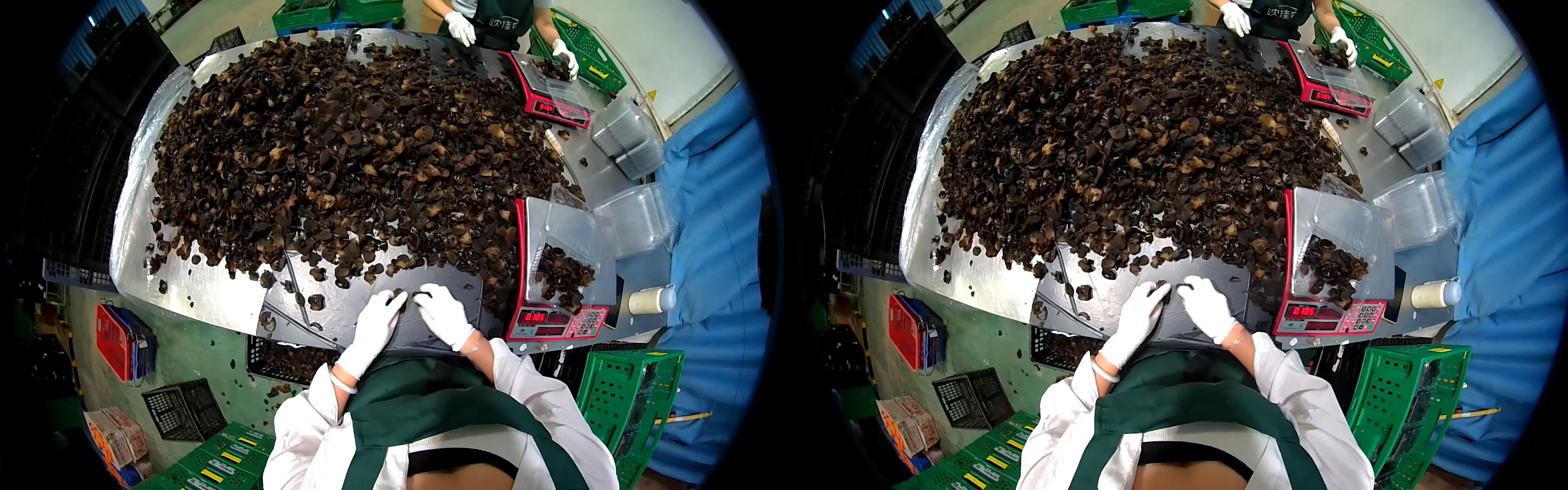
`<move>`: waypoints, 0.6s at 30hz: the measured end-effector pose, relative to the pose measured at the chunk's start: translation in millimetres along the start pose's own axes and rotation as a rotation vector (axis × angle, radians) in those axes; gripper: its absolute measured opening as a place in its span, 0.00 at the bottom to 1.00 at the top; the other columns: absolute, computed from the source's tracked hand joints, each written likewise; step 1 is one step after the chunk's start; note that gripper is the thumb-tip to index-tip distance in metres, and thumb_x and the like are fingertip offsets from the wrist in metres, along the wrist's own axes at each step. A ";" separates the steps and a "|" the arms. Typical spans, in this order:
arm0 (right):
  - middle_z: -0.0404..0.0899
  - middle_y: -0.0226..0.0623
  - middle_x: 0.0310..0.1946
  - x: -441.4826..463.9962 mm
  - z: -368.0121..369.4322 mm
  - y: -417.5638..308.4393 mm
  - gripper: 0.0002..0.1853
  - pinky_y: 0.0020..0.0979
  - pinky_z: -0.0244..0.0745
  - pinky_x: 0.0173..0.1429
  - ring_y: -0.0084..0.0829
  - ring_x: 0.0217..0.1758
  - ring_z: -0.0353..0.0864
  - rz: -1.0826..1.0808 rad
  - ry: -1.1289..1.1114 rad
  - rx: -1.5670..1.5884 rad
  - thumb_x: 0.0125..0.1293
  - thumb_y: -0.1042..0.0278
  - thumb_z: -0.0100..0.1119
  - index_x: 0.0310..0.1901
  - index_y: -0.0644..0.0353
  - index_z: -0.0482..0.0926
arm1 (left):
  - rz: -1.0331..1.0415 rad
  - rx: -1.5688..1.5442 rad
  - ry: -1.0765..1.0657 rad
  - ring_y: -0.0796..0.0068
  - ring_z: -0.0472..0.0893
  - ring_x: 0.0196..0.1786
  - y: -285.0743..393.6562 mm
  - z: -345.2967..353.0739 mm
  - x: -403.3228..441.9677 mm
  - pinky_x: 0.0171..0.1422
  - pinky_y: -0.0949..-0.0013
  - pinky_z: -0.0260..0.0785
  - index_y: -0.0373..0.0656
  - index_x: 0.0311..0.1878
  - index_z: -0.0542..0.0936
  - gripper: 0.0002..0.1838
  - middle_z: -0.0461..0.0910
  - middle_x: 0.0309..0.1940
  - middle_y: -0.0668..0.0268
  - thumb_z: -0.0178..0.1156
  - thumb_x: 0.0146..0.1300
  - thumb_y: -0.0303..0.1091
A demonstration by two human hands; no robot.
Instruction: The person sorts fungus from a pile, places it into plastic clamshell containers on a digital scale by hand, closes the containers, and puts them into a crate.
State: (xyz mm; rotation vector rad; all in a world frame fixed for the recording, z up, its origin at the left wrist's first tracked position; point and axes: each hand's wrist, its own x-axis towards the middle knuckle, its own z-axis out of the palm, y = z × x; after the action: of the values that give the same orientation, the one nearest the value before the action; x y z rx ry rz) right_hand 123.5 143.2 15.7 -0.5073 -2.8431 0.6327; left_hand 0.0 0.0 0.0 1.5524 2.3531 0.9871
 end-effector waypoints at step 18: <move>0.73 0.36 0.41 87.0 6.0 -1.6 0.14 0.36 0.76 0.43 0.38 0.44 0.77 -0.100 -0.024 0.075 0.60 0.56 0.61 0.45 0.51 0.77 | -0.172 -0.463 -0.038 0.65 0.78 0.50 -41.9 -40.1 -20.1 0.54 0.66 0.71 0.42 0.49 0.77 0.15 0.77 0.45 0.60 0.60 0.57 0.24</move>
State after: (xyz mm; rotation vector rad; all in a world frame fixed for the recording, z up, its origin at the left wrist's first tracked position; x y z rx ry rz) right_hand 41.1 171.5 20.1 -0.3448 -2.8335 0.7284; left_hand -41.5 -45.3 1.5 1.1625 1.9985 1.3248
